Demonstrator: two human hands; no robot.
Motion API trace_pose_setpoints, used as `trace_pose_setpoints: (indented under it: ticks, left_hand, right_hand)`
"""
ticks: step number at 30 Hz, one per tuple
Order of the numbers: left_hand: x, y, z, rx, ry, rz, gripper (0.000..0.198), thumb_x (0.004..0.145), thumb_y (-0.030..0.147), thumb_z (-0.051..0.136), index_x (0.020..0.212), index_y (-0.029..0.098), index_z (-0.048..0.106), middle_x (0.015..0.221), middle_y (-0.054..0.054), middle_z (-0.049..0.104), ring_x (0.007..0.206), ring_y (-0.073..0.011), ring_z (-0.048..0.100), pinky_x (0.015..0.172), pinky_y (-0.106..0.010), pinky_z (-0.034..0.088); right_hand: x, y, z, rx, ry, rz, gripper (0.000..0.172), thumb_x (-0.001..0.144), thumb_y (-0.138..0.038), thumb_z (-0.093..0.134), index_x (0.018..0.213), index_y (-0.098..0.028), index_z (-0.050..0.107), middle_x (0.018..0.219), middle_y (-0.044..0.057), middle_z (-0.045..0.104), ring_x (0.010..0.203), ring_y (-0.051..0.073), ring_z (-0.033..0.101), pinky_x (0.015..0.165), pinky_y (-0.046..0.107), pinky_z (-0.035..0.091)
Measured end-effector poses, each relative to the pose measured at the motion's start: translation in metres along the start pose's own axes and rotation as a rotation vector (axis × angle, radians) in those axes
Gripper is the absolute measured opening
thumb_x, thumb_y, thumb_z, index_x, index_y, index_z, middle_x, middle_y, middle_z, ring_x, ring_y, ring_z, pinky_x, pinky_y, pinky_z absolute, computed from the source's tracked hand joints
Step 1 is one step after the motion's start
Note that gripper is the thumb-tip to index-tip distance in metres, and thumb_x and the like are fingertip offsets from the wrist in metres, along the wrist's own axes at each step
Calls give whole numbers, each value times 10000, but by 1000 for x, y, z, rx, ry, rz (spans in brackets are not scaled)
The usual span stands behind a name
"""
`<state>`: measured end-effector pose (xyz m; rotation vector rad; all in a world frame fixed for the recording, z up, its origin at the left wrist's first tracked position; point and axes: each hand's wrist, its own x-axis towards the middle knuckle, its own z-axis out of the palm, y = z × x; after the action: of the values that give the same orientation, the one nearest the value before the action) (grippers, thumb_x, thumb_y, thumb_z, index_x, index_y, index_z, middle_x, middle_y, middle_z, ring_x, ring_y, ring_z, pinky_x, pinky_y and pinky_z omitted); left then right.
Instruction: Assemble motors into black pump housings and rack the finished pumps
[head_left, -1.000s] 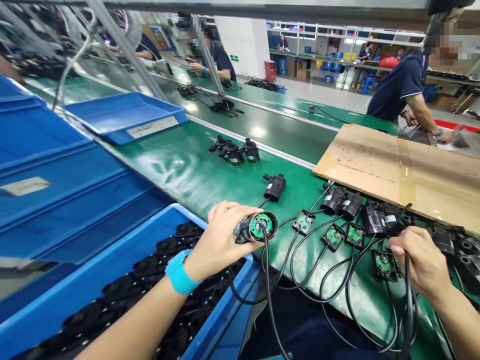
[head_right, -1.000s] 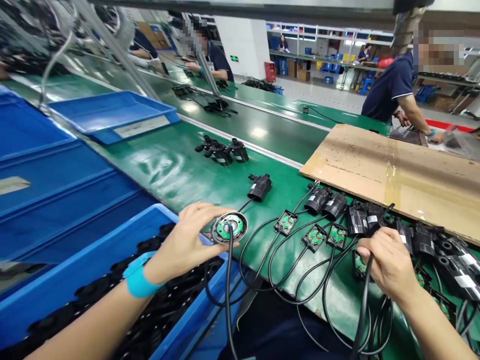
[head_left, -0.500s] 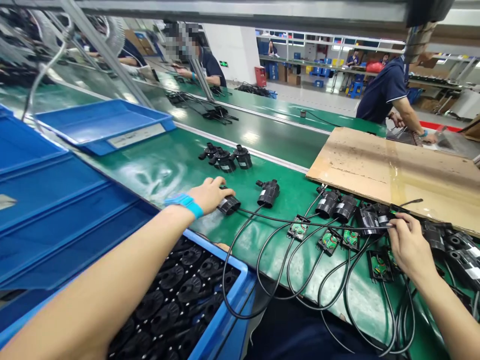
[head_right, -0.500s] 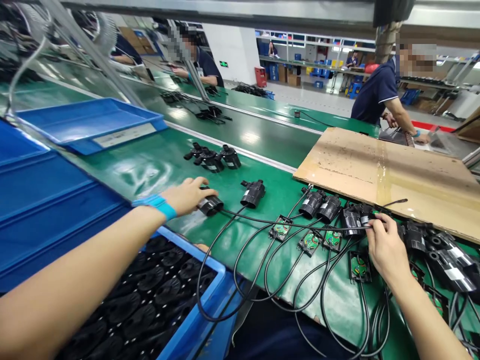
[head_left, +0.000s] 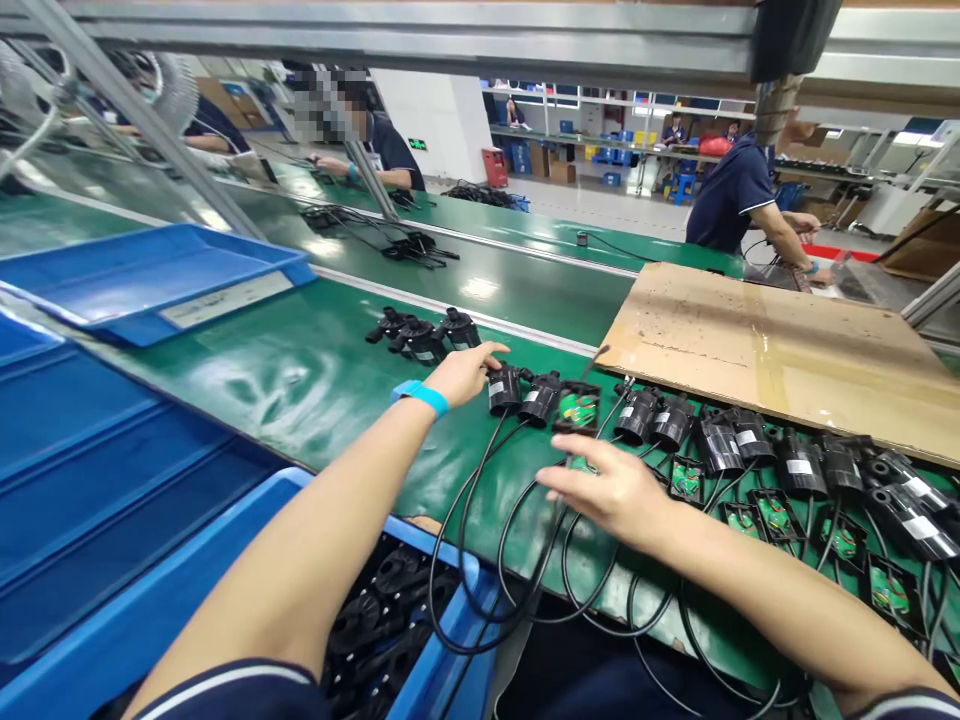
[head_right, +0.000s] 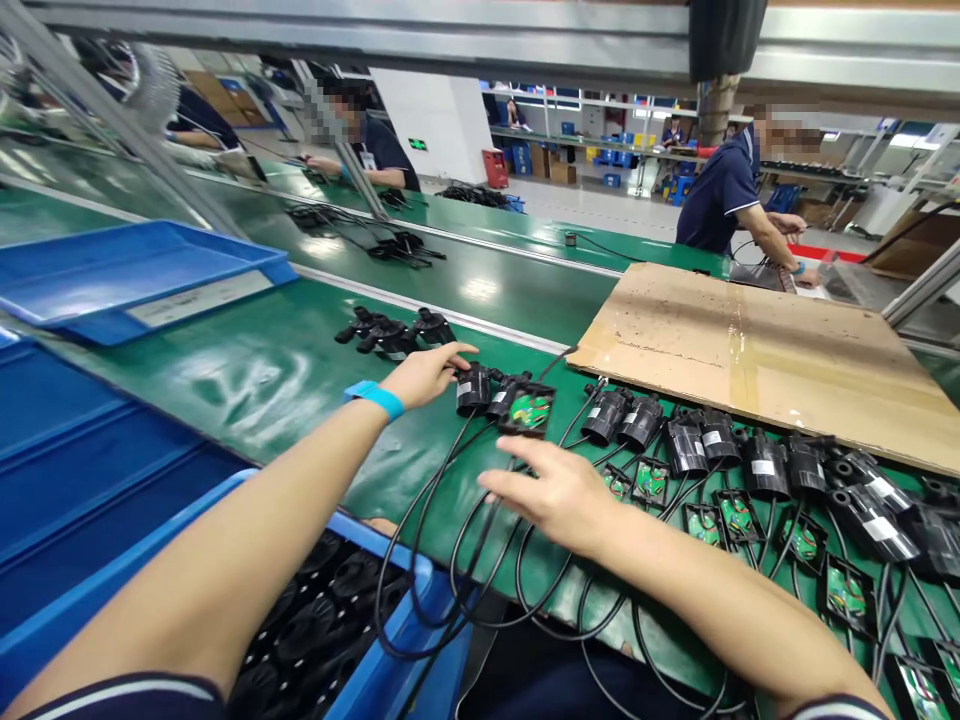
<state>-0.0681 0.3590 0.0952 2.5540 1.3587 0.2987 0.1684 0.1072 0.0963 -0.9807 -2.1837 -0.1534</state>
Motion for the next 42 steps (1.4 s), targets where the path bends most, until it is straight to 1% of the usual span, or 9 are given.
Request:
trace_pose_setpoints:
  ticks: [4,7,11,16,20,26,32,36,42]
  left_hand:
    - [14,5,9,-8,82,-65,479,893,310,548,1367,253,580,1282,-82,676,1173,-248,659,1086,-385,494]
    - [16,0,18,-1,144,-169,647,887,607,536,1377,186,577,1363,-184,596,1252,-361,607,1086,-512,482]
    - [13,-2,30,-47,71,-107,739,835,721,529,1309,163,633,1259,-162,675,1194,-333,645,1079,-457,497]
    - [9,19,40,-121,16,49,778,866,761,429,1340,181,639,1440,-130,599,1368,-285,532,1210,-402,371]
    - [11,30,49,-161,-39,89,893,843,824,398,1469,202,532,1609,-126,415,1488,-284,395,1262,-426,279]
    - [26,20,48,-179,-36,12,952,874,807,273,1533,137,429,1601,-184,388,1534,-321,295,1274,-492,229]
    - [21,36,50,-150,-105,6,998,712,877,529,1464,221,526,1514,-145,475,1435,-354,442,1232,-482,330]
    - [10,56,53,-100,-146,16,1157,632,826,677,1558,203,372,1593,-182,376,1451,-382,421,1224,-479,333]
    - [2,75,57,-22,-165,-90,1257,631,722,746,1633,241,159,1682,-226,184,1474,-531,314,1167,-620,330]
  right_hand:
    - [9,-19,43,32,-469,18,306,1064,-394,485,1197,-255,722,1240,96,701,1029,199,704,828,313,607]
    - [7,-33,55,33,-643,29,274,1049,-387,516,1123,-220,720,1081,63,723,927,208,701,729,313,589]
    - [-2,-44,60,7,-648,28,257,1002,-193,557,1240,-199,651,1020,49,706,896,211,676,633,296,543]
    - [-11,-44,52,-4,-517,-29,312,1007,-299,577,1302,-203,610,1269,92,657,996,217,635,857,345,538]
    - [-14,-22,36,-114,-469,144,241,1039,-295,535,1234,-223,658,1212,82,680,1033,232,604,883,371,511]
    - [-17,17,19,-169,-498,327,237,1028,-216,549,1224,-179,676,1173,96,678,964,213,598,834,327,510]
    - [-11,38,16,-145,-565,265,314,1017,-117,516,1259,-215,691,1236,78,671,1012,209,576,879,316,501]
    - [5,55,22,-96,-653,115,307,1020,-123,524,1214,-261,718,1293,50,668,1087,202,569,916,318,487]
    - [21,66,27,-78,-755,-4,202,1017,-133,539,1093,-171,723,974,73,725,945,213,606,815,322,491]
